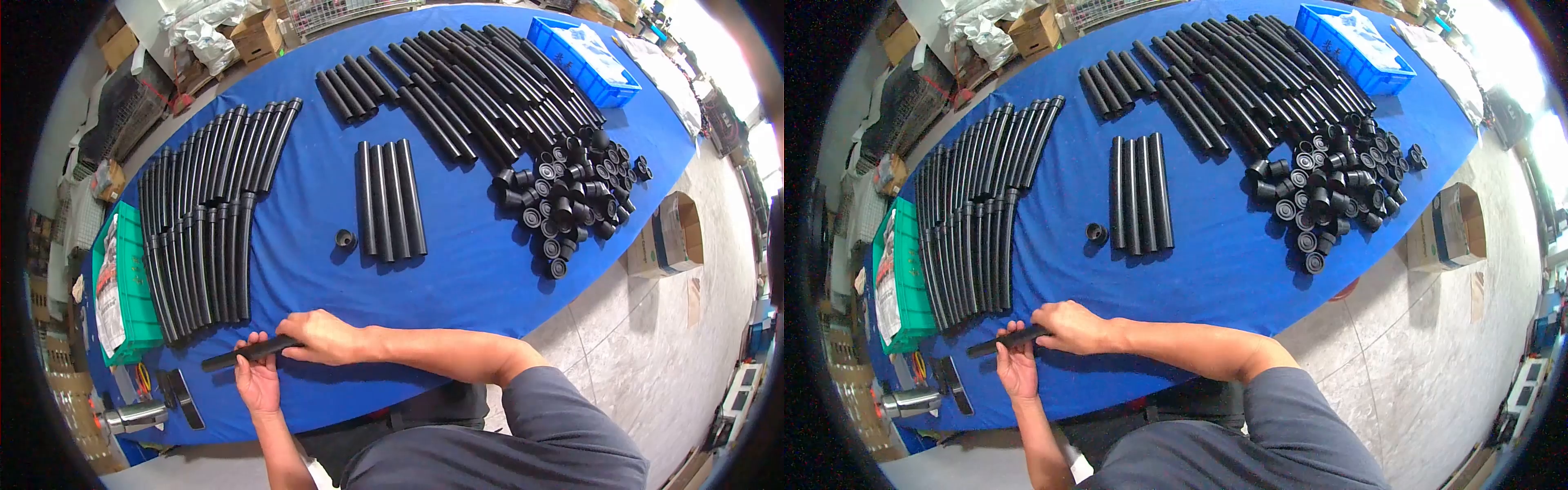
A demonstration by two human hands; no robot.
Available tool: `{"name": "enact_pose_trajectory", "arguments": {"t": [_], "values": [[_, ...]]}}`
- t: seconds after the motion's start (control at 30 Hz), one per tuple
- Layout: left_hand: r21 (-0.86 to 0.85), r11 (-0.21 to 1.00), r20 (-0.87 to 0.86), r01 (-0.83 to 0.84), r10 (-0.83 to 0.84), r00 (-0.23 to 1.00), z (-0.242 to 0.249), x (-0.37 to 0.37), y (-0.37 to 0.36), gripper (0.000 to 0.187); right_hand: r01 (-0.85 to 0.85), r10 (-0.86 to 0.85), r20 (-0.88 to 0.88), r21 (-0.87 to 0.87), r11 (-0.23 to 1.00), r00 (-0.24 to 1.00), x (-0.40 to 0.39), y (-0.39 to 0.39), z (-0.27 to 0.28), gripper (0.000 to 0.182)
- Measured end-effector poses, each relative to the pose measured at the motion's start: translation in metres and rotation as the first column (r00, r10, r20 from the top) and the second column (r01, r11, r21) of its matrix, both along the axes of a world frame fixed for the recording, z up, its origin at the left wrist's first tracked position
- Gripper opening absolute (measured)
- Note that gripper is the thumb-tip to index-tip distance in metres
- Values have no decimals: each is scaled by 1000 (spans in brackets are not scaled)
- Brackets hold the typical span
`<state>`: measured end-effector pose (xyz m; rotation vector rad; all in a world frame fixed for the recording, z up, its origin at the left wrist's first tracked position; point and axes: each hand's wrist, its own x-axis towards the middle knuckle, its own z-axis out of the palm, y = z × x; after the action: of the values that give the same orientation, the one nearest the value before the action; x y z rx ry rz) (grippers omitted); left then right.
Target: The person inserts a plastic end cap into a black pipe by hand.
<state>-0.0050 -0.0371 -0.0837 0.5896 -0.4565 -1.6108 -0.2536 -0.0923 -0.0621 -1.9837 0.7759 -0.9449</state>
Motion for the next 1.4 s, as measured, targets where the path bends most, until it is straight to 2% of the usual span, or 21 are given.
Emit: {"name": "enact_pose_trajectory", "arguments": {"t": [0.07, 0.1, 0.13, 0.2, 0.33, 0.37, 0.47, 0.6, 0.67, 0.73, 0.77, 0.87, 0.9, 0.97, 1.03, 1.1, 1.2, 1.23, 1.33, 1.37, 1.4], "values": [[5, 1000, -6, -8, 8, 1000, -1, 1, 0, 32, 80, -102, -49, -333, 940, 994, -2, 4, 5, 29], [-7, 1000, -6, -9, 9, 1000, -1, 1, 1, 32, 45, -68, -72, -285, 957, 995, -3, 3, 9, 29], [-20, 1000, -5, -7, 7, 1000, -1, 1, 2, 32, -29, 25, -77, -56, 998, 997, -4, 1, 12, 27], [-45, 999, 12, 19, -18, 1000, -1, 2, 3, 32, -174, 200, -24, 396, 902, 980, -9, -7, 21, 23], [2, 1000, 16, -5, 5, 1000, 3, -3, 0, 31, 4, -3, 18, -80, 997, 1000, -1, 0, 4, 30], [2, 1000, 7, -4, 4, 1000, 2, -1, 0, 31, 4, -20, -86, -176, 984, 996, -1, 6, 4, 31], [-12, 1000, -11, 2, -2, 1000, -3, 3, 2, 31, -19, 3, -113, -142, 990, 994, -2, 9, 8, 33], [-46, 998, 7, 33, -33, 999, 3, -3, 0, 32, -219, 256, -52, 376, 900, 965, -12, -9, 25, 35], [-31, 999, 3, 34, -34, 999, 3, -3, -1, 32, -120, 127, -89, 74, 990, 988, -4, -4, 1, 36], [1, 1000, -15, 17, -17, 1000, 1, 0, -1, 31, 12, -61, -115, -384, 923, 992, 1, 5, -4, 36], [-5, 1000, -23, 19, -19, 1000, 0, 1, -1, 31, 8, -77, -139, -439, 899, 987, 2, 6, -7, 35], [-30, 999, -19, 26, -27, 999, 0, 1, 1, 31, -19, 2, -87, -198, 980, 996, 0, 4, -4, 34], [-46, 998, 3, 34, -34, 999, 0, 0, 1, 31, -119, 133, -87, 147, 982, 987, -6, -3, 10, 33], [-53, 998, 25, 42, -41, 999, 2, -2, 0, 31, -266, 348, 44, 735, 624, 937, -22, -17, 45, 31], [-33, 999, 22, 35, -34, 999, 7, -6, 1, 31, -138, 140, 13, 270, 953, 990, -6, -9, 5, 29], [-15, 1000, 7, 18, -18, 1000, 4, -2, 0, 31, 24, -35, -85, -130, 991, 996, -1, 3, 2, 28], [-42, 999, -37, 35, -37, 999, 0, 3, 0, 30, -74, 71, 34, 136, 988, 997, -3, 3, 13, 29], [-60, 997, -53, 47, -51, 997, 0, 4, 1, 30, -209, 253, 39, 693, 690, 967, -21, -7, 56, 29], [-14, 1000, -4, 4, -4, 1000, 2, 0, 0, 30, -105, 114, -13, 299, 948, 993, -4, -5, 6, 27], [-1, 1000, -23, 7, -7, 1000, 2, -1, -1, 30, -41, 37, 71, 46, 998, 997, 2, -1, -6, 27], [14, 1000, -43, 8, -7, 999, 1, -1, -1, 29, -15, 16, 29, -22, 1000, 999, 1, 1, -1, 27]]}}
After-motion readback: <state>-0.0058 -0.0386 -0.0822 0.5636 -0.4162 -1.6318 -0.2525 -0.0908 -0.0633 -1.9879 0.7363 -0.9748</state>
